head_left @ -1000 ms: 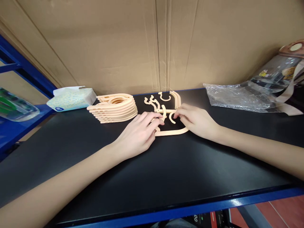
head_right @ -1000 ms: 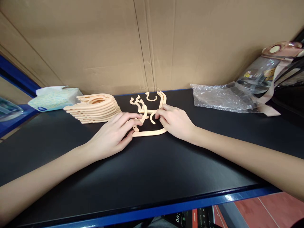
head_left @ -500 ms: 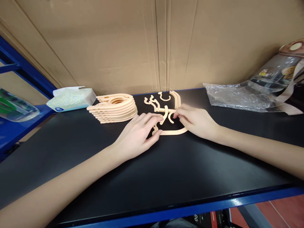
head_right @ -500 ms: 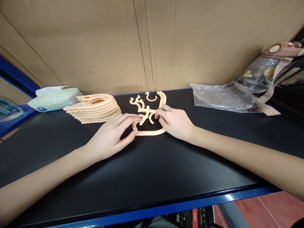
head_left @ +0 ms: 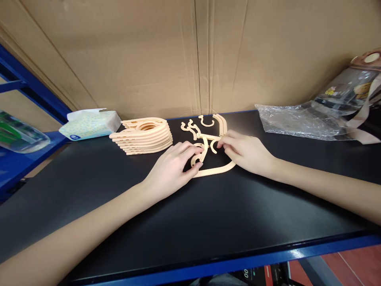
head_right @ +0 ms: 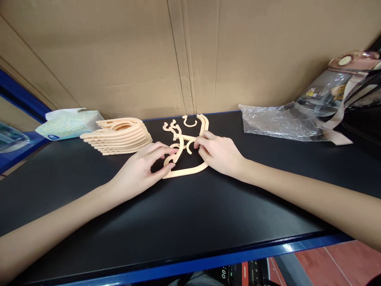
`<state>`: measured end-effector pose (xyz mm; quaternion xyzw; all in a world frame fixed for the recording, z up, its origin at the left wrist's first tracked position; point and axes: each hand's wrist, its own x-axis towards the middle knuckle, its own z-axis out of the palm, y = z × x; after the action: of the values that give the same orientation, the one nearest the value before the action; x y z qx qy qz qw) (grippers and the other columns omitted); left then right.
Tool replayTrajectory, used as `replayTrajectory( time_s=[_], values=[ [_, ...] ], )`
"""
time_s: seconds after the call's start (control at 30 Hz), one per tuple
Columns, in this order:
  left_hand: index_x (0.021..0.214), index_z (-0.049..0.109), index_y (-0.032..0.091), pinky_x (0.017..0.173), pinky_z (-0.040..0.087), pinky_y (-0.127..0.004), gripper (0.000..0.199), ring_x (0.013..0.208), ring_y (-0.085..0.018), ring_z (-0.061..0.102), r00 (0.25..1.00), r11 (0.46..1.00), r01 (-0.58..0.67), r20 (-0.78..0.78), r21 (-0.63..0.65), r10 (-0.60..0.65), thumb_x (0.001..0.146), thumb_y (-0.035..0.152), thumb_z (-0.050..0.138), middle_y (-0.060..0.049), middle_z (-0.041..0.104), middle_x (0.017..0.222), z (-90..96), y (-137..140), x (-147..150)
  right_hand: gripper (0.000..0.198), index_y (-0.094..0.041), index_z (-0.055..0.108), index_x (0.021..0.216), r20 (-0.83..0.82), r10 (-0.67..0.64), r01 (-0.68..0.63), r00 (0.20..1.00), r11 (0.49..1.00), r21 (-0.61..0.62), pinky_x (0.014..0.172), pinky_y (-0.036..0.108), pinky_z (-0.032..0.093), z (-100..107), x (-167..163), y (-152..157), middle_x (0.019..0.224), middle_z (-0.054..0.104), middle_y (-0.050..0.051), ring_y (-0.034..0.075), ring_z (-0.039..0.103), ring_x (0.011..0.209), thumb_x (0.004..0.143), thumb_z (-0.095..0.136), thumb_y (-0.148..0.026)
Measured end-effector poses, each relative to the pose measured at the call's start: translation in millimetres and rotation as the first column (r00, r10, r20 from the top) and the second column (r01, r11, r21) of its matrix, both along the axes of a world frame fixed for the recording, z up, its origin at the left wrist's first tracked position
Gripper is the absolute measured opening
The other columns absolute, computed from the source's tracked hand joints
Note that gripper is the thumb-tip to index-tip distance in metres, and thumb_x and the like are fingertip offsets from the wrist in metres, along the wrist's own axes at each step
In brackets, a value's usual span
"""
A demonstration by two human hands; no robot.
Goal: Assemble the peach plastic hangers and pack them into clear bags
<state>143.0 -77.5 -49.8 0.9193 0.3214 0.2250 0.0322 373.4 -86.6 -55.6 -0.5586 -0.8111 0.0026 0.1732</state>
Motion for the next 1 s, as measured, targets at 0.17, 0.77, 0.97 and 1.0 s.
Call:
replayTrajectory(
  time_s=[0.17,0.77,0.97,1.0],
  values=[
    [0.104,0.063,0.019,0.077,0.045,-0.031,0.022,0.08,-0.017,0.055,0.998,0.995,0.007,0.071,-0.097,-0.001,0.086,0.014,0.052,-0.001,0.063,0.09,0.4,-1.9,2.1,0.027,-0.023,0.062,0.101,-0.006,-0.006,0.006,1.0,1.0,-0.007,0.068,0.028,0.041,-0.6,-0.3,1.1,0.104,0.061,0.0,0.015,0.058,0.075,0.091,0.037,-0.017],
    [0.103,0.063,0.021,0.074,0.043,-0.029,0.025,0.081,-0.016,0.052,0.992,0.982,0.103,0.092,-0.158,-0.089,0.085,0.011,0.05,-0.001,0.063,0.089,1.3,-4.8,2.4,0.028,-0.021,0.062,0.106,-0.002,-0.019,0.019,1.0,0.999,-0.031,0.071,0.029,0.044,1.5,-2.1,0.7,0.104,0.06,0.003,0.016,0.061,0.081,0.092,0.038,-0.019],
    [0.105,0.062,0.021,0.076,0.043,-0.029,0.027,0.082,-0.016,0.052,0.989,0.975,0.143,0.071,-0.167,-0.133,0.086,0.008,0.047,-0.001,0.063,0.09,-1.2,-3.1,0.7,0.026,-0.022,0.062,0.107,0.012,-0.034,0.035,0.999,0.999,-0.042,0.067,0.028,0.042,3.1,-3.4,-0.7,0.102,0.06,0.003,0.015,0.059,0.073,0.093,0.041,-0.025],
    [0.105,0.062,0.021,0.076,0.043,-0.029,0.027,0.083,-0.016,0.052,0.988,0.974,0.151,0.071,-0.17,-0.14,0.087,0.008,0.046,-0.001,0.063,0.09,-1.3,-2.9,0.5,0.027,-0.022,0.062,0.108,0.015,-0.035,0.036,0.999,0.999,-0.039,0.067,0.028,0.042,3.2,-3.5,-0.8,0.102,0.06,0.003,0.015,0.059,0.073,0.093,0.04,-0.025]
  ],
)
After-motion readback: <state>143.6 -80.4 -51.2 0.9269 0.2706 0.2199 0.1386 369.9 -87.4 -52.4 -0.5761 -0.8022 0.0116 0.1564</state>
